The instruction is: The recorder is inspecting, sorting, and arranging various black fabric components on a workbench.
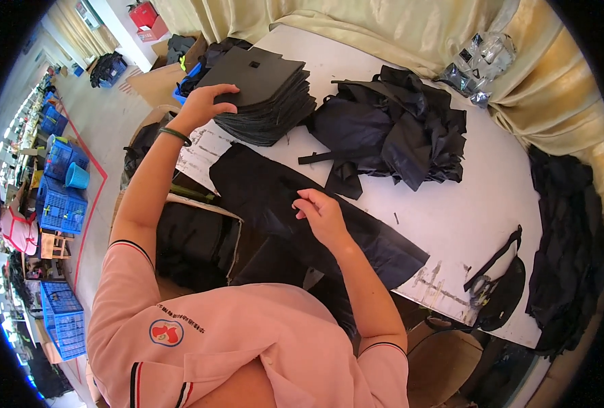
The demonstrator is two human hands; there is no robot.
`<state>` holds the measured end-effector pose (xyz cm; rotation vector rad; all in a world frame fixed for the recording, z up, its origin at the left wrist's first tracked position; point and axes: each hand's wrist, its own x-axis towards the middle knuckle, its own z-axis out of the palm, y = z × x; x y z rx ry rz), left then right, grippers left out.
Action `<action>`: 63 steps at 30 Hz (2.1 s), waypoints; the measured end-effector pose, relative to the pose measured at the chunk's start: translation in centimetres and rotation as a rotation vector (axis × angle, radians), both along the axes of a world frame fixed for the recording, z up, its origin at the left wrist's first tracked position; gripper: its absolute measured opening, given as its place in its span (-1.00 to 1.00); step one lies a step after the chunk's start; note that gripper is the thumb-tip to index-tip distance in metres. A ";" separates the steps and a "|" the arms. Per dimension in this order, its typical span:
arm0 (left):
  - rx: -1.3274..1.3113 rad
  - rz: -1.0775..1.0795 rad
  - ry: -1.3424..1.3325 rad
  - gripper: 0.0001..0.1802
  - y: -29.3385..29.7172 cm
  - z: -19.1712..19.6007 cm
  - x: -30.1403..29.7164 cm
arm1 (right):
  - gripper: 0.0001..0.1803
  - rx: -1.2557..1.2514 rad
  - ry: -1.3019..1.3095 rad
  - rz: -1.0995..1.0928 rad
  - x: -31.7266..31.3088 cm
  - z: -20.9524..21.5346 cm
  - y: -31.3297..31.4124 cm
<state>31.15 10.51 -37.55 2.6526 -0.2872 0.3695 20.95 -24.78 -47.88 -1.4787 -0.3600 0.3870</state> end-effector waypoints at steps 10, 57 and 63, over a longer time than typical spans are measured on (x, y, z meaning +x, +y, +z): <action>0.072 0.095 -0.177 -0.65 -1.2 0.2 -1.7 | -0.83 -0.039 0.092 0.061 -1.8 -4.4 1.2; -0.265 -0.472 -0.340 -0.82 -22.4 -7.1 -11.2 | -0.50 -0.154 0.406 0.326 -0.2 6.9 -10.6; -1.210 -0.068 0.230 -0.90 -16.9 -6.6 -10.9 | -0.81 -0.415 0.121 0.095 2.1 5.1 -15.0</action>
